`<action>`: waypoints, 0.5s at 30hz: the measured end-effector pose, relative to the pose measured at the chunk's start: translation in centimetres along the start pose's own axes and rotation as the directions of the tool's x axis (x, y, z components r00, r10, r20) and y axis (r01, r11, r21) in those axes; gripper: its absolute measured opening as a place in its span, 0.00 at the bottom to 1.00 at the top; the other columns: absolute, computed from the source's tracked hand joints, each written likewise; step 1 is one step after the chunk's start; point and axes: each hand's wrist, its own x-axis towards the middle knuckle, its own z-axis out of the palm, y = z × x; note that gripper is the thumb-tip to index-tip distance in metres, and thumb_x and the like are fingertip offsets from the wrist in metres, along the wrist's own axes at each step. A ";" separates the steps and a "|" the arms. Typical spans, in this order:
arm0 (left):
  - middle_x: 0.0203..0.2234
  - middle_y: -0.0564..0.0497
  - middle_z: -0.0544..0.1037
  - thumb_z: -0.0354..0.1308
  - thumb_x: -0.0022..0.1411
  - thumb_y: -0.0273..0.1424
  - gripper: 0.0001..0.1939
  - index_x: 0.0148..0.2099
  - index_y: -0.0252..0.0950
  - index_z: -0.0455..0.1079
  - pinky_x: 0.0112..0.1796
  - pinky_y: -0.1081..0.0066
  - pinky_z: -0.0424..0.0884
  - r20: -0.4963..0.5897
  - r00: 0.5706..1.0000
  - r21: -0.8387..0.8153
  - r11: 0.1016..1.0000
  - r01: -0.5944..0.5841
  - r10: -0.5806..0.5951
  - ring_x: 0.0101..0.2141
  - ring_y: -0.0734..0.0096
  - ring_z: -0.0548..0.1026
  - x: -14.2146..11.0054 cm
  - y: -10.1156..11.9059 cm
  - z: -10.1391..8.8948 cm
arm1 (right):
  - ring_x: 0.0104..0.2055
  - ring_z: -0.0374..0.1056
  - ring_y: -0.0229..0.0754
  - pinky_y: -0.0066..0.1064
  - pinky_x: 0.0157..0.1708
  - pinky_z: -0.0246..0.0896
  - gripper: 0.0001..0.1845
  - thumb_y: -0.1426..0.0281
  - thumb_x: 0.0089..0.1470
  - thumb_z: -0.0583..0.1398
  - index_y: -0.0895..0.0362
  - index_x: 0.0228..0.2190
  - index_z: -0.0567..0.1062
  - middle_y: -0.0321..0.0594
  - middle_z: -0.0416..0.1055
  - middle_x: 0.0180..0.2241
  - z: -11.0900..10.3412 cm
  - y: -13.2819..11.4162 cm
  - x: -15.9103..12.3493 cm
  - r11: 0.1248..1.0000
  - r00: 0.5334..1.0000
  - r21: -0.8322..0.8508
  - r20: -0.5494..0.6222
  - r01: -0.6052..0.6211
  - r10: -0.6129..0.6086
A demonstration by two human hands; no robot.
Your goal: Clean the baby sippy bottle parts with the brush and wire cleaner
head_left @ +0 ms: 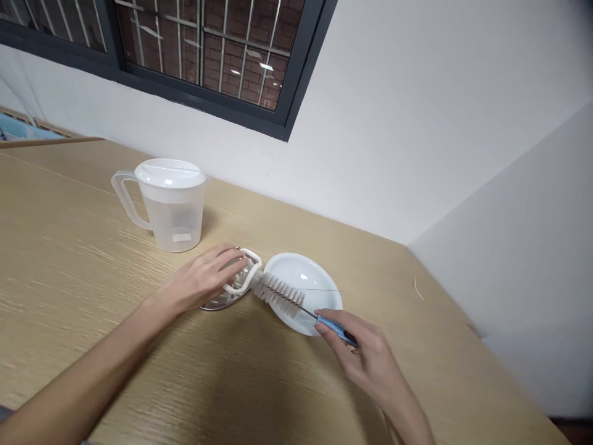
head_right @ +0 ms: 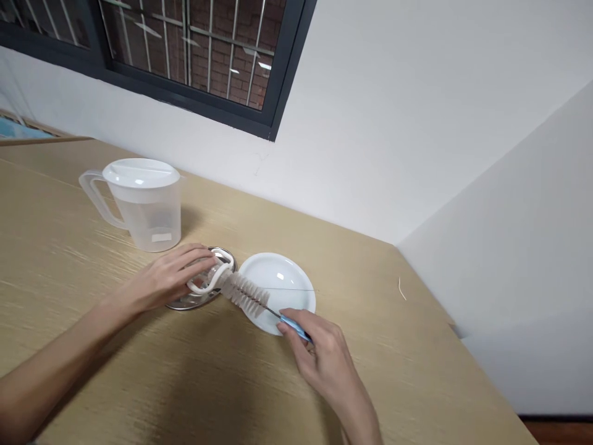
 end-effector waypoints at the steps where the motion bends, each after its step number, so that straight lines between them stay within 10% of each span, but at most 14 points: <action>1: 0.55 0.41 0.75 0.53 0.64 0.17 0.26 0.62 0.38 0.66 0.55 0.54 0.73 0.006 1.000 -0.012 1.000 0.008 -0.008 0.57 0.55 0.72 0.1 0.1 0.0 | 0.28 0.72 0.39 0.27 0.26 0.67 0.12 0.62 0.63 0.59 0.54 0.41 0.79 0.40 0.79 0.33 0.0 -0.2 0.1 0.999 1.000 0.014 0.004 -0.030 0.030; 15: 0.56 0.40 0.75 0.55 0.66 0.21 0.24 0.63 0.37 0.66 0.56 0.54 0.72 -0.029 1.000 -0.044 0.999 0.008 -0.010 0.57 0.54 0.72 0.1 0.1 0.2 | 0.21 0.56 0.35 0.27 0.21 0.50 0.25 0.53 0.66 0.52 0.56 0.31 0.78 0.32 0.65 0.20 -0.8 0.2 0.0 0.968 0.960 0.074 0.161 -0.241 0.227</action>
